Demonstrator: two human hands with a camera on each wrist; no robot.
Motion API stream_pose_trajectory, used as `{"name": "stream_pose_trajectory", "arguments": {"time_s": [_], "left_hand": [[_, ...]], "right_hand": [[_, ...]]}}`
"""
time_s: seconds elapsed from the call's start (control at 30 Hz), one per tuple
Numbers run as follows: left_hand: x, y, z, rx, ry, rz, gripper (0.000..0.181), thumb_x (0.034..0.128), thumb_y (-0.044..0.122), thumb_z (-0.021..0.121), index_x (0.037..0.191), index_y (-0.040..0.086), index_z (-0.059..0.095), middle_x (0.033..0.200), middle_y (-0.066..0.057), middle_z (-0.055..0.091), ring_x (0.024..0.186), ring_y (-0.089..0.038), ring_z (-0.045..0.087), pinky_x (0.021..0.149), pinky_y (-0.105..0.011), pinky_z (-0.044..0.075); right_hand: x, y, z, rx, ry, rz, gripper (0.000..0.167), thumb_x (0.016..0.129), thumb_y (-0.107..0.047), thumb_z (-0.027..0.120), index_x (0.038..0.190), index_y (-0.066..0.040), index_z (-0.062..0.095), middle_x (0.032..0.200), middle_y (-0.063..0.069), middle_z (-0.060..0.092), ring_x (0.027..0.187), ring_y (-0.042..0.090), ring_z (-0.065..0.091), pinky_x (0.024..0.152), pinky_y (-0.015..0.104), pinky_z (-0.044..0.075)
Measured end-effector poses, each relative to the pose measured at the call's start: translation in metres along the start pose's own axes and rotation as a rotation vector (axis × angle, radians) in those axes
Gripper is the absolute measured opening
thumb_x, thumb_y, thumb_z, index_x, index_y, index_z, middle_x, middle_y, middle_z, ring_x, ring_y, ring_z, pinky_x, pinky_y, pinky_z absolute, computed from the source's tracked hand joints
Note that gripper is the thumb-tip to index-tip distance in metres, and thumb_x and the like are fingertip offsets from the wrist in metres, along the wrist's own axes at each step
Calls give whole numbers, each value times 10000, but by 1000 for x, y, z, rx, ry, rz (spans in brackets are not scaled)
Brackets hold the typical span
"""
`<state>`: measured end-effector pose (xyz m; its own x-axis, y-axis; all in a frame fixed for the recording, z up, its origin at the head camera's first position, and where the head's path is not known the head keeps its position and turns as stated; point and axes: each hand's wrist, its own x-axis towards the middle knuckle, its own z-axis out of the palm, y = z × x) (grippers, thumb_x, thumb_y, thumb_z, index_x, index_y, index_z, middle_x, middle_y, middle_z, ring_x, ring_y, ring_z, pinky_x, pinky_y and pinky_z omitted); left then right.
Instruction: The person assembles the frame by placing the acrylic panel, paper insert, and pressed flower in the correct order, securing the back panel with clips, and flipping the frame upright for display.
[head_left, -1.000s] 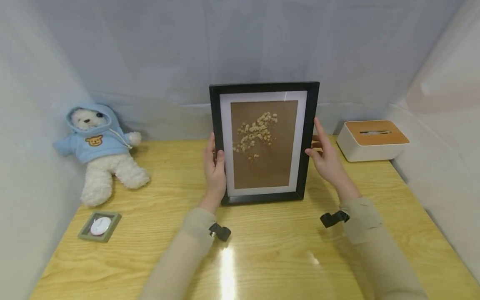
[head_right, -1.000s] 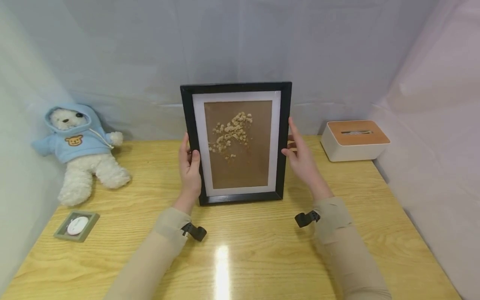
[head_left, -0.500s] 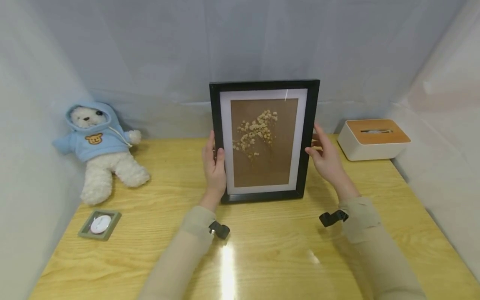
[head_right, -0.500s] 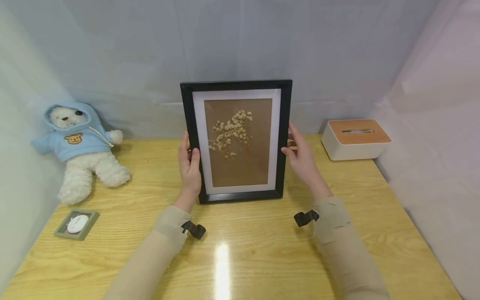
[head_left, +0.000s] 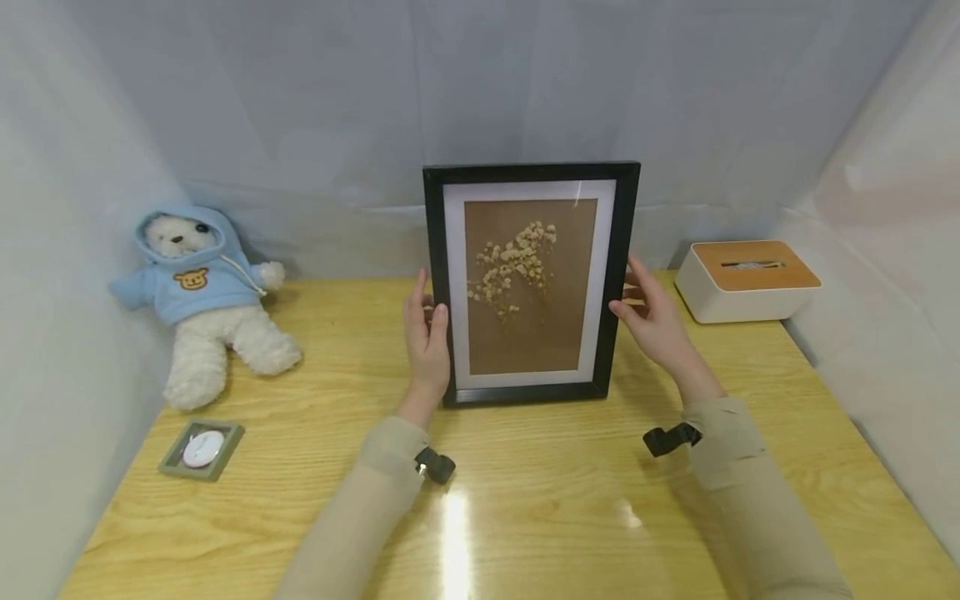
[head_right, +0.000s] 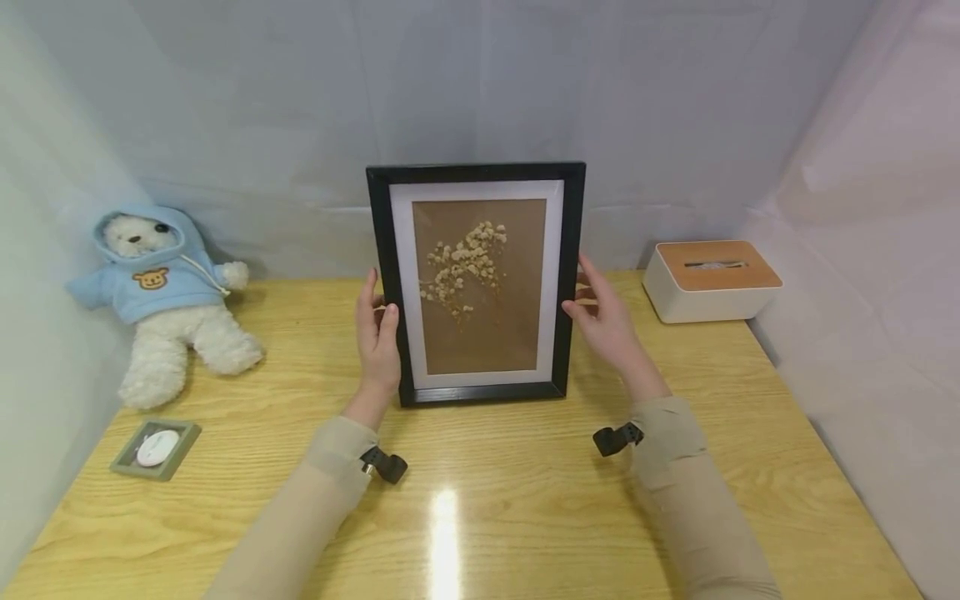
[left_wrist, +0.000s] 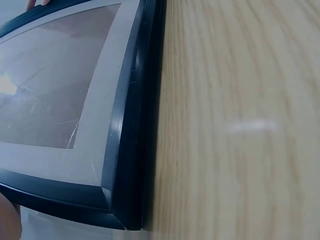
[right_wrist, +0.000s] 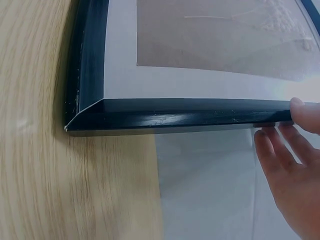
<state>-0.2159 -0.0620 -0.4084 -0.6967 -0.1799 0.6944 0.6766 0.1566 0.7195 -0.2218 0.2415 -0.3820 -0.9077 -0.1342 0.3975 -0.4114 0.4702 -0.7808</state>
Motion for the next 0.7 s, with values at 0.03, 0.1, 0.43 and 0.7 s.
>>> {"name": "stream_pose_trajectory", "arguments": {"time_s": [0.03, 0.1, 0.43, 0.7], "left_hand": [[-1, 0, 0, 0, 0, 1, 460, 940, -73, 419, 1387, -130, 328, 1060, -290, 443, 865, -136, 369, 741, -235, 341], [-2, -2, -1, -4, -2, 0, 460, 937, -73, 421, 1384, -131, 331, 1140, -307, 453, 891, -137, 380, 751, -231, 350], [-8, -8, -6, -12, 11, -48, 467, 932, -56, 435, 1377, -142, 325, 968, -261, 448, 818, -141, 403, 702, -210, 369], [-10, -7, -10, 41, -3, -99, 442, 934, -29, 464, 1365, -100, 398, 963, -260, 495, 858, -174, 446, 687, -203, 379]], "right_hand": [[0, 1, 0, -1, -6, 1, 694, 922, 33, 580, 1502, 11, 198, 1352, 319, 425, 1128, 438, 493, 924, 511, 435], [-1, 2, -1, 4, -17, 11, 695, 928, 16, 580, 1505, 5, 192, 1358, 320, 421, 1139, 449, 494, 938, 565, 417], [-4, -17, 0, -4, -68, 70, 686, 946, -11, 564, 1506, 14, 169, 1354, 337, 413, 1163, 468, 470, 972, 587, 382], [-3, -3, 4, -7, -63, 65, 655, 936, -5, 577, 1488, 31, 227, 1311, 316, 462, 1098, 438, 520, 842, 183, 451]]}}
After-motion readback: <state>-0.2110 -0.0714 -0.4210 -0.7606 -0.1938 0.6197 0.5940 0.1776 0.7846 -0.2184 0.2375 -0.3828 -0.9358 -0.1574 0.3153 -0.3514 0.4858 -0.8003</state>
